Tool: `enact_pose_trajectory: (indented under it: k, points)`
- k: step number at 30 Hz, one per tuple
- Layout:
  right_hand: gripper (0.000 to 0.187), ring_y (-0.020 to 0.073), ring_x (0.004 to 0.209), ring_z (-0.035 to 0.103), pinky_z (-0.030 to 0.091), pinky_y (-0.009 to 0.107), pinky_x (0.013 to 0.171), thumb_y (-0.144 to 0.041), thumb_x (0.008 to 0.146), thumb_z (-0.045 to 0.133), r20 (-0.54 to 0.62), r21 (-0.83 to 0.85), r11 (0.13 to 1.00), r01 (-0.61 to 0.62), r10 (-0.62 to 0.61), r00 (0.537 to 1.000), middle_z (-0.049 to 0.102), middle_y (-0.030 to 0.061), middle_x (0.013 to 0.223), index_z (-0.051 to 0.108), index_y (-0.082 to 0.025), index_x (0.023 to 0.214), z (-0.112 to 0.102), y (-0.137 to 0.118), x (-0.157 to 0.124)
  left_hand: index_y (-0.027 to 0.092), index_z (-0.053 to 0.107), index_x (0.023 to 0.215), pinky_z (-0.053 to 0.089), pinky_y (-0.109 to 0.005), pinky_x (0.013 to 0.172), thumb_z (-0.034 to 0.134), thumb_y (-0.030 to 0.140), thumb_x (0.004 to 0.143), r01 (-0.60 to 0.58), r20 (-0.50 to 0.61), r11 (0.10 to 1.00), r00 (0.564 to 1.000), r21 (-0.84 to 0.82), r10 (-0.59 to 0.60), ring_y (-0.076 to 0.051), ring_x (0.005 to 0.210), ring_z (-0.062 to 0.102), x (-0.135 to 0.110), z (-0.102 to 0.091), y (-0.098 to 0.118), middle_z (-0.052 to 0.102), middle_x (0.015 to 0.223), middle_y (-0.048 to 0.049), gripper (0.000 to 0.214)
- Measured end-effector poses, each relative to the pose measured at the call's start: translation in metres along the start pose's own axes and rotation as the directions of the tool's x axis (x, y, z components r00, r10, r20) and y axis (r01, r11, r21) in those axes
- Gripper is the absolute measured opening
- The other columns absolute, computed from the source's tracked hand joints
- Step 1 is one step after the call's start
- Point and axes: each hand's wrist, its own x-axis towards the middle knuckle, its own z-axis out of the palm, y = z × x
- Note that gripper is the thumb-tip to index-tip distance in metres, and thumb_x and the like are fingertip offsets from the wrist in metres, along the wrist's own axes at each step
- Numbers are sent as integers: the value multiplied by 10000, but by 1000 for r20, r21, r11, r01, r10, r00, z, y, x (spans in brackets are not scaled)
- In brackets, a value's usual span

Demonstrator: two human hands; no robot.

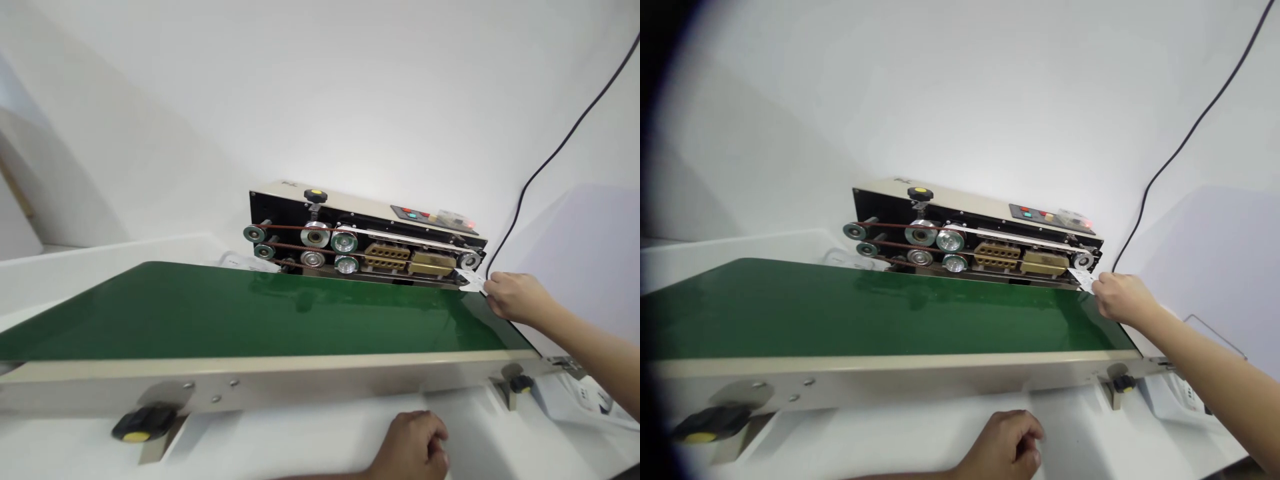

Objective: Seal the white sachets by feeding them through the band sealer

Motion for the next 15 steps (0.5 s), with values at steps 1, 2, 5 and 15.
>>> enact_pose_trajectory:
  k: [1,2,5,15]
  points:
    - [214,165,584,531,106,263,484,-212,798,407,7,0,1000,-4,4,1000,563,88,688,576,-140,690,-1,0,0,134,687,905,475,-225,712,566,35,639,-1,-1,1000,1000,-8,1,-164,714,628,0,0,-1,709,796,-40,308]
    - [218,167,592,537,107,261,482,-207,802,403,17,-2,1000,-18,18,1000,566,88,690,577,-141,688,-1,1,-1,143,685,901,475,-224,707,562,36,639,-2,-1,1000,1000,-15,2,-159,706,623,0,1,-1,706,788,-30,309]
    - [218,175,618,559,108,258,474,-198,801,403,59,-28,995,-92,93,994,585,88,720,588,-143,699,0,6,-5,146,682,888,471,-226,708,550,31,629,-6,-4,1000,1000,-13,6,-153,691,613,1,1,-2,700,773,-21,313]
    - [234,220,688,611,145,270,472,-187,812,394,206,-27,997,-79,83,975,615,98,781,620,-148,764,-5,7,3,130,684,882,465,-217,693,542,25,630,-16,-31,1000,999,-9,16,-151,675,608,0,4,-4,694,755,-32,308]
